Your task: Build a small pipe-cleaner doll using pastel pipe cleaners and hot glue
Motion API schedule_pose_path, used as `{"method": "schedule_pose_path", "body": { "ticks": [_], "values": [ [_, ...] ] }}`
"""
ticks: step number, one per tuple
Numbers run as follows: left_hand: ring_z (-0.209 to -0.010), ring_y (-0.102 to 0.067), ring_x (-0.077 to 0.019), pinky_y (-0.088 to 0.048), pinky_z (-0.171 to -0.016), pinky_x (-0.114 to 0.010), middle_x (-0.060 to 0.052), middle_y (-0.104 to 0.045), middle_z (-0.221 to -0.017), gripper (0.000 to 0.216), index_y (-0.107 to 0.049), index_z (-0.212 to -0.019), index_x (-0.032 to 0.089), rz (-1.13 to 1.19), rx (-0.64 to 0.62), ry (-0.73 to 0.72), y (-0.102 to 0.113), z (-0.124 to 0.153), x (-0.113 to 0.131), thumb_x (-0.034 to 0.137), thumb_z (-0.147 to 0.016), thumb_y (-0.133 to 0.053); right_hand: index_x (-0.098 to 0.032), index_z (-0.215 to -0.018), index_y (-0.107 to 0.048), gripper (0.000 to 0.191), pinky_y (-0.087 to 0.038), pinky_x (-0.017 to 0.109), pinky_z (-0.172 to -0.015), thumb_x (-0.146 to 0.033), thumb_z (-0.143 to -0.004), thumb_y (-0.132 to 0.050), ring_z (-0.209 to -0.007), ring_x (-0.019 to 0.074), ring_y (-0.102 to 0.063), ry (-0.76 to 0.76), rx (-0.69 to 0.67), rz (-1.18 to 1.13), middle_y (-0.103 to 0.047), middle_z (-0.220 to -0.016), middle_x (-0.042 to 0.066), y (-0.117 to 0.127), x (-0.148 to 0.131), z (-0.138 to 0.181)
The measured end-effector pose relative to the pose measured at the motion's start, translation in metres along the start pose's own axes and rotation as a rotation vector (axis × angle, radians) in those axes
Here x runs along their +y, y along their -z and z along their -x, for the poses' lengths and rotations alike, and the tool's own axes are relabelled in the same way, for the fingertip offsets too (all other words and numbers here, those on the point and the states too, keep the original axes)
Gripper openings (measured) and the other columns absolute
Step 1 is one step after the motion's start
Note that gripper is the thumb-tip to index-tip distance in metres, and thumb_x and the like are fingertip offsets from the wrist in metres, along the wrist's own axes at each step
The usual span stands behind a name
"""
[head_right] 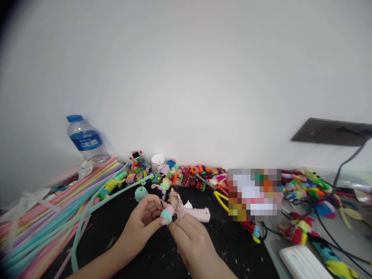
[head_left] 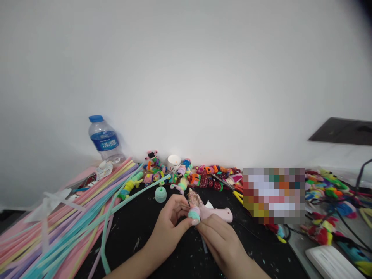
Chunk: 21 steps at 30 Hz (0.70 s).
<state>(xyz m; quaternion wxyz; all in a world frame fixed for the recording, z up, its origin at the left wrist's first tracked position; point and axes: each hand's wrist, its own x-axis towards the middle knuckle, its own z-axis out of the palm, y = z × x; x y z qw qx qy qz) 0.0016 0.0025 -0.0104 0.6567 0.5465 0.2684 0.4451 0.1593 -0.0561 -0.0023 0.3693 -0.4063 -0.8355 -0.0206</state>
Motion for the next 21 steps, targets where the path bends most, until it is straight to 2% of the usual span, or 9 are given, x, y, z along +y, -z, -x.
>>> {"method": "schedule_pose_path", "body": {
  "ticks": [4,8,12,15,18,21],
  "values": [
    [-0.081,-0.058,-0.0151,-0.045,-0.076,-0.028,0.001,-0.06,-0.082,0.021,-0.05,-0.086,0.02,0.009,0.005,0.025,0.0,-0.001,0.001,0.016,-0.073,-0.065,-0.012,-0.102,-0.06,0.023,-0.052,0.029,-0.064,-0.007,-0.088,-0.043,-0.073,0.0195,-0.061,-0.022,0.015,-0.022,-0.064,-0.077,0.01,0.0,-0.001,0.0],
    [-0.088,-0.059,-0.0172,-0.046,-0.082,-0.031,-0.001,-0.062,-0.089,0.023,-0.05,-0.089,0.021,-0.047,0.009,0.002,0.001,-0.001,0.002,0.012,-0.073,-0.064,-0.016,-0.104,-0.059,0.024,-0.052,0.029,-0.065,-0.007,-0.087,-0.045,-0.074,0.0185,-0.06,-0.114,0.038,-0.053,-0.064,-0.082,0.008,-0.002,0.003,0.003],
    [-0.099,-0.057,-0.019,-0.043,-0.091,-0.032,-0.003,-0.063,-0.101,0.024,-0.055,-0.092,0.022,-0.29,-0.046,-0.115,0.005,0.003,0.002,0.007,-0.074,-0.06,-0.019,-0.103,-0.057,0.021,-0.052,0.029,-0.071,-0.01,-0.089,-0.044,-0.08,0.0177,-0.06,-0.231,0.016,-0.074,-0.064,-0.089,0.007,-0.005,0.013,0.008],
    [-0.101,-0.057,-0.0189,-0.041,-0.092,-0.031,-0.003,-0.064,-0.103,0.024,-0.057,-0.093,0.023,-0.492,-0.104,-0.217,0.007,0.005,0.004,0.007,-0.075,-0.06,-0.021,-0.104,-0.055,0.022,-0.052,0.029,-0.073,-0.011,-0.089,-0.043,-0.083,0.0175,-0.06,-0.256,0.024,-0.086,-0.063,-0.092,0.007,-0.007,0.017,0.011],
    [-0.099,-0.057,-0.0189,-0.041,-0.091,-0.031,-0.003,-0.065,-0.101,0.023,-0.056,-0.094,0.024,-0.572,-0.136,-0.286,0.008,0.006,0.008,0.01,-0.076,-0.06,-0.021,-0.106,-0.054,0.023,-0.052,0.03,-0.073,-0.011,-0.089,-0.043,-0.084,0.0177,-0.06,-0.264,0.016,-0.105,-0.063,-0.093,0.007,-0.007,0.019,0.013],
    [-0.097,-0.056,-0.0199,-0.042,-0.088,-0.031,-0.003,-0.064,-0.096,0.024,-0.056,-0.092,0.024,-0.592,-0.113,-0.331,0.007,0.006,0.01,0.009,-0.075,-0.06,-0.021,-0.105,-0.055,0.023,-0.051,0.029,-0.074,-0.01,-0.089,-0.044,-0.084,0.0171,-0.059,-0.267,0.013,-0.122,-0.063,-0.093,0.006,-0.007,0.019,0.012]
  ]
}}
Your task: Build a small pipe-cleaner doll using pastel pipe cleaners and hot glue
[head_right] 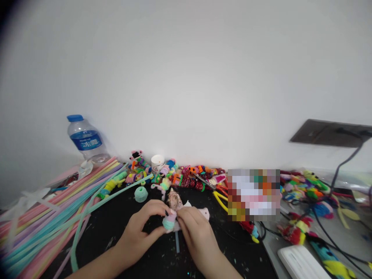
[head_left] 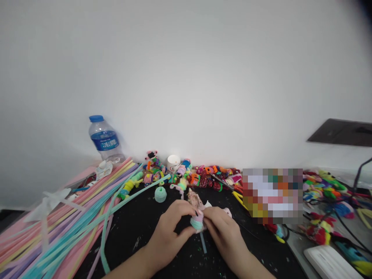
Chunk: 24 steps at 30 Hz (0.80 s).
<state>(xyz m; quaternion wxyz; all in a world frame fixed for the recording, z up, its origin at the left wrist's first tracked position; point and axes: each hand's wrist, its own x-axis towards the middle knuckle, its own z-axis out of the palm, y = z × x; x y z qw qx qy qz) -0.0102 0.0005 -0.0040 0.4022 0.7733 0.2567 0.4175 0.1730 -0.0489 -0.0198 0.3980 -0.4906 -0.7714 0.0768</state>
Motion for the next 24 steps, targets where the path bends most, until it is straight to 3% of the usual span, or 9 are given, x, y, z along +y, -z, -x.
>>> {"method": "schedule_pose_path", "body": {
  "ticks": [5,9,13,17,24],
  "values": [
    [-0.083,-0.055,-0.0188,-0.042,-0.076,-0.029,-0.002,-0.061,-0.089,0.025,-0.058,-0.091,0.023,0.015,0.088,0.161,-0.002,0.0,-0.004,0.011,-0.07,-0.065,-0.02,-0.105,-0.055,0.023,-0.051,0.029,-0.076,-0.008,-0.088,-0.046,-0.086,0.0171,-0.059,0.023,0.031,-0.012,-0.062,-0.093,0.007,0.001,-0.003,-0.002],
    [-0.068,-0.05,-0.0142,-0.041,-0.065,-0.025,0.001,-0.056,-0.076,0.022,-0.055,-0.094,0.021,0.263,0.126,0.319,-0.006,-0.004,-0.009,0.02,-0.073,-0.065,-0.02,-0.107,-0.055,0.024,-0.051,0.028,-0.073,-0.009,-0.088,-0.046,-0.084,0.017,-0.06,0.038,0.048,-0.017,-0.062,-0.092,0.007,0.001,-0.006,-0.002],
    [-0.069,-0.052,-0.0133,-0.041,-0.065,-0.024,0.0,-0.057,-0.075,0.018,-0.056,-0.087,0.018,0.528,0.107,0.401,-0.007,-0.01,-0.011,0.026,-0.074,-0.065,-0.02,-0.105,-0.056,0.023,-0.05,0.027,-0.069,-0.01,-0.088,-0.045,-0.08,0.0165,-0.06,0.024,0.049,-0.016,-0.062,-0.088,0.006,0.002,-0.007,-0.002],
    [-0.063,-0.05,-0.0104,-0.04,-0.059,-0.022,0.0,-0.059,-0.075,0.019,-0.057,-0.082,0.016,0.664,0.109,0.523,-0.006,-0.014,-0.011,0.027,-0.072,-0.067,-0.019,-0.102,-0.056,0.021,-0.049,0.028,-0.068,-0.009,-0.087,-0.046,-0.078,0.0165,-0.06,0.011,0.046,-0.017,-0.062,-0.086,0.006,0.002,-0.007,-0.003],
    [-0.066,-0.056,-0.0087,-0.046,-0.066,-0.021,0.0,-0.063,-0.076,0.021,-0.057,-0.078,0.015,0.886,0.066,0.684,-0.005,-0.012,-0.008,0.027,-0.069,-0.071,-0.02,-0.102,-0.057,0.021,-0.05,0.026,-0.066,-0.01,-0.087,-0.046,-0.074,0.0159,-0.061,0.062,0.059,0.026,-0.064,-0.082,0.005,0.002,-0.008,-0.001]
  ]
}}
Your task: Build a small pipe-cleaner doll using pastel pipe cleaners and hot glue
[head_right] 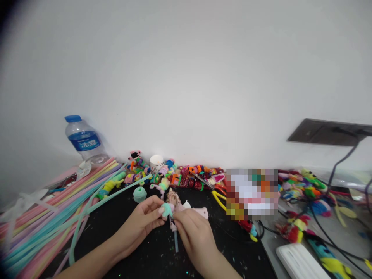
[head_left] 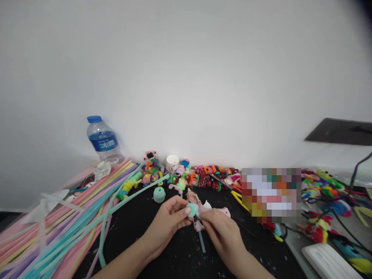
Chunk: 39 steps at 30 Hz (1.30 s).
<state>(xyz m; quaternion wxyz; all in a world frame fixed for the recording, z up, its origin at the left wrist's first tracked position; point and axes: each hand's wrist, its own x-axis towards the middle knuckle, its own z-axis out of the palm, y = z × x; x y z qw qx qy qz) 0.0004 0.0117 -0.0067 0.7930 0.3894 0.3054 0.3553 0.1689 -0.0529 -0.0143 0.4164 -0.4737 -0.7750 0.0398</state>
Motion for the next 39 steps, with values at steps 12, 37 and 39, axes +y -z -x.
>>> {"method": "schedule_pose_path", "body": {
  "ticks": [12,37,39],
  "values": [
    [-0.064,-0.057,-0.0095,-0.044,-0.054,-0.018,0.002,-0.06,-0.077,0.024,-0.054,-0.089,0.018,-0.05,-0.07,-0.01,0.0029,-0.0013,-0.0025,0.022,-0.071,-0.07,-0.018,-0.101,-0.059,0.022,-0.051,0.026,-0.062,-0.009,-0.087,-0.045,-0.068,0.0165,-0.062,0.086,0.001,0.054,-0.066,-0.076,0.006,0.0025,-0.0026,-0.0019],
    [-0.076,-0.062,-0.0154,-0.051,-0.072,-0.028,-0.005,-0.07,-0.086,0.026,-0.068,-0.091,0.014,-0.116,-0.034,-0.013,0.0036,-0.0007,-0.0022,0.03,-0.071,-0.07,-0.022,-0.091,-0.058,0.017,-0.046,0.02,-0.066,-0.01,-0.085,-0.048,-0.07,0.0128,-0.062,-0.153,0.042,-0.116,-0.067,-0.081,0.0,0.0009,-0.0026,-0.0003],
    [-0.084,-0.062,-0.0174,-0.051,-0.077,-0.03,-0.007,-0.07,-0.095,0.028,-0.068,-0.098,0.016,-0.099,-0.042,-0.016,0.0046,-0.0007,-0.0034,0.031,-0.075,-0.067,-0.021,-0.09,-0.058,0.016,-0.046,0.02,-0.065,-0.01,-0.085,-0.047,-0.069,0.0128,-0.062,-0.207,0.056,-0.121,-0.067,-0.08,0.0,0.0014,-0.0019,-0.0008]
  ]
}}
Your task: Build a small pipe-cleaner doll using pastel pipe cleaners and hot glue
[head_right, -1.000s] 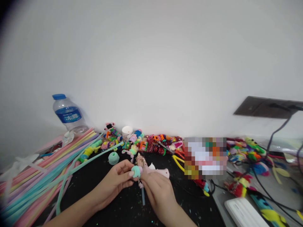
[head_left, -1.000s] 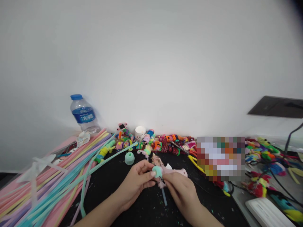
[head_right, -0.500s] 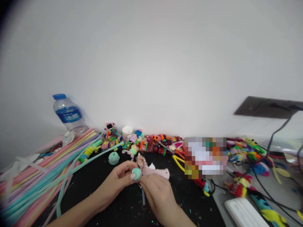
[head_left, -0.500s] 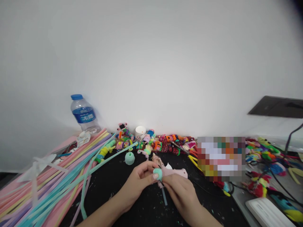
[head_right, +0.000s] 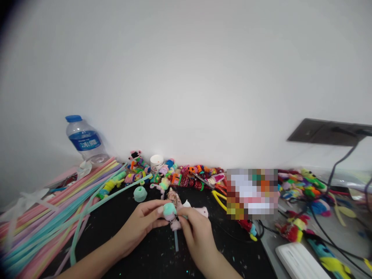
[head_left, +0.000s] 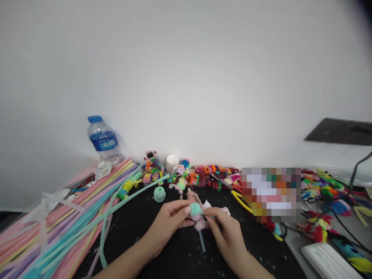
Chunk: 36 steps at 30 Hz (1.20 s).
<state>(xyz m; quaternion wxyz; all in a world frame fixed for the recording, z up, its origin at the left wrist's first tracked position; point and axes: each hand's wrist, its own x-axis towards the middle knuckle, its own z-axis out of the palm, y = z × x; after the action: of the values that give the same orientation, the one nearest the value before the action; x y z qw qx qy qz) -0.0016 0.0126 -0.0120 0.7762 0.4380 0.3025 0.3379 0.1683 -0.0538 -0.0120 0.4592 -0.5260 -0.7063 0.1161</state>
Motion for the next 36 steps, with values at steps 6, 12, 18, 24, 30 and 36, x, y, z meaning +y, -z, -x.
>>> {"method": "schedule_pose_path", "body": {
  "ticks": [6,12,18,24,30,36],
  "values": [
    [-0.093,-0.061,-0.0194,-0.047,-0.081,-0.03,-0.009,-0.068,-0.105,0.034,-0.065,-0.108,0.017,0.075,-0.047,0.016,-0.001,0.001,0.002,0.026,-0.075,-0.067,-0.019,-0.084,-0.058,0.015,-0.042,0.021,-0.058,-0.012,-0.085,-0.045,-0.061,0.0132,-0.057,-0.115,-0.011,0.001,-0.064,-0.072,0.0,0.0,0.001,-0.004],
    [-0.091,-0.061,-0.018,-0.046,-0.078,-0.027,-0.008,-0.068,-0.101,0.038,-0.064,-0.107,0.018,0.101,-0.061,0.032,-0.005,0.003,0.006,0.021,-0.07,-0.071,-0.019,-0.082,-0.058,0.016,-0.04,0.021,-0.056,-0.015,-0.086,-0.043,-0.058,0.0131,-0.055,-0.162,-0.027,-0.018,-0.061,-0.068,0.0,-0.001,0.0,-0.004],
    [-0.077,-0.063,-0.0141,-0.048,-0.073,-0.025,-0.005,-0.067,-0.09,0.03,-0.063,-0.102,0.017,0.121,-0.048,0.044,-0.003,0.001,0.002,0.019,-0.072,-0.069,-0.019,-0.08,-0.058,0.017,-0.039,0.021,-0.054,-0.017,-0.087,-0.043,-0.055,0.0132,-0.054,-0.164,-0.057,0.007,-0.059,-0.063,-0.001,0.0,-0.001,-0.003],
    [-0.08,-0.064,-0.0157,-0.05,-0.075,-0.028,-0.005,-0.066,-0.09,0.026,-0.062,-0.098,0.017,0.187,-0.083,0.113,-0.005,0.004,0.006,0.016,-0.073,-0.068,-0.019,-0.081,-0.058,0.017,-0.041,0.021,-0.056,-0.016,-0.087,-0.043,-0.058,0.013,-0.055,-0.113,-0.053,-0.017,-0.061,-0.066,0.0,-0.001,-0.001,-0.001],
    [-0.08,-0.064,-0.0131,-0.049,-0.073,-0.021,-0.005,-0.066,-0.09,0.023,-0.063,-0.096,0.016,0.218,-0.103,0.172,-0.008,0.007,0.01,0.014,-0.073,-0.067,-0.02,-0.083,-0.058,0.017,-0.043,0.02,-0.06,-0.015,-0.087,-0.043,-0.063,0.0129,-0.057,-0.071,-0.057,-0.047,-0.064,-0.072,0.001,-0.001,-0.001,0.0],
    [-0.082,-0.062,-0.0124,-0.048,-0.075,-0.021,-0.004,-0.063,-0.094,0.023,-0.062,-0.093,0.016,0.221,-0.114,0.183,-0.007,0.006,0.009,0.014,-0.071,-0.069,-0.019,-0.084,-0.059,0.016,-0.044,0.021,-0.06,-0.015,-0.087,-0.044,-0.062,0.0135,-0.058,-0.09,-0.049,-0.023,-0.064,-0.072,0.001,-0.001,-0.001,-0.001]
  ]
}}
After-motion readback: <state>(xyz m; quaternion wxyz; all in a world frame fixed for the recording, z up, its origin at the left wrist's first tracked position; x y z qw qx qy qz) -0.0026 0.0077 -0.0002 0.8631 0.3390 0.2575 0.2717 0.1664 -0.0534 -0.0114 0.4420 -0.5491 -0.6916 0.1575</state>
